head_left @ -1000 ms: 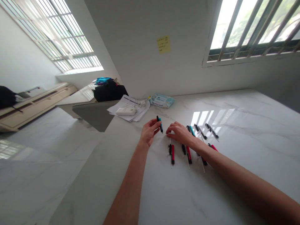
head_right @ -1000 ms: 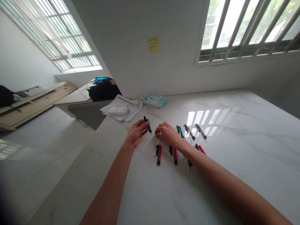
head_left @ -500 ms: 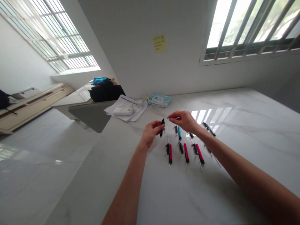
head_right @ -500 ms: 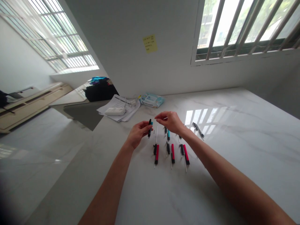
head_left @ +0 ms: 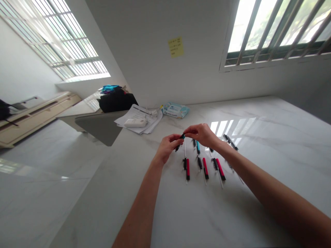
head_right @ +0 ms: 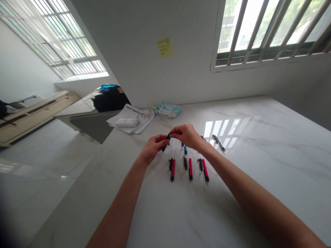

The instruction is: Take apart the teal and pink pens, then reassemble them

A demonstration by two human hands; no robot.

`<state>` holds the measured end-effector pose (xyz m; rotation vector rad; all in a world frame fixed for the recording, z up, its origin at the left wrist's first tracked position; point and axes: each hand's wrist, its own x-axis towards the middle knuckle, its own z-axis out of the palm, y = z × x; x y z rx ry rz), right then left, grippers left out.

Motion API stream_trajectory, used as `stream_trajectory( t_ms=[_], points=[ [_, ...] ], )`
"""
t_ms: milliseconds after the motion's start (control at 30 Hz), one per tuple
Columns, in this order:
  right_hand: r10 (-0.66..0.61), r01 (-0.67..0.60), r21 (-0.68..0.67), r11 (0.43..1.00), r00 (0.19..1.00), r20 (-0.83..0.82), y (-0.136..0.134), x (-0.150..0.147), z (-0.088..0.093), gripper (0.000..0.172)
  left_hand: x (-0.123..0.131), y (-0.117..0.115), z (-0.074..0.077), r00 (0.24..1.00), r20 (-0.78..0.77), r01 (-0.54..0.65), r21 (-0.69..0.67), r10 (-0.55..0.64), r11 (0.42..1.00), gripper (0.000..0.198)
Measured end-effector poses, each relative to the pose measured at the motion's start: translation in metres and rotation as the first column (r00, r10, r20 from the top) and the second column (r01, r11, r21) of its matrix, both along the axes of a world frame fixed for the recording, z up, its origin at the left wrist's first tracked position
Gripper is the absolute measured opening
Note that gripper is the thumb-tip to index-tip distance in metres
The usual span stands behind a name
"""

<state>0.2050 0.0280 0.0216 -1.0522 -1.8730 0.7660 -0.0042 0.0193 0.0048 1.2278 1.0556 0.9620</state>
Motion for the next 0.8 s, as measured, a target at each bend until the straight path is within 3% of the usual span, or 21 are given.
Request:
stream_trajectory(
  t_ms=[167, 267, 367, 533, 800],
  points=[
    [0.005, -0.005, -0.005, 1.000, 1.000, -0.006, -0.003, -0.001, 0.005, 0.020, 0.000, -0.001, 0.003, 0.998, 0.056, -0.012, -0.032, 0.013, 0.999, 0.038],
    [-0.015, -0.009, 0.124, 0.992, 0.981, 0.191, -0.003, 0.001, 0.003, 0.016, -0.003, 0.000, 0.005, 0.990, 0.117, -0.067, -0.050, 0.073, 0.996, 0.039],
    [0.024, -0.130, 0.212, 0.969, 0.898, 0.440, -0.004, 0.001, -0.005, 0.017, -0.006, 0.001, 0.006, 0.977, 0.163, -0.129, -0.073, 0.140, 0.989, 0.042],
    [0.138, -0.287, 0.158, 0.945, 0.786, 0.603, -0.008, -0.009, -0.019, 0.019, -0.006, 0.001, 0.008, 0.967, 0.183, -0.160, -0.090, 0.174, 0.983, 0.044],
    [0.189, -0.335, 0.112, 0.936, 0.744, 0.642, -0.013, -0.021, -0.024, 0.016, -0.005, -0.002, 0.010, 0.967, 0.178, -0.174, -0.073, 0.185, 0.982, 0.044]
  ],
)
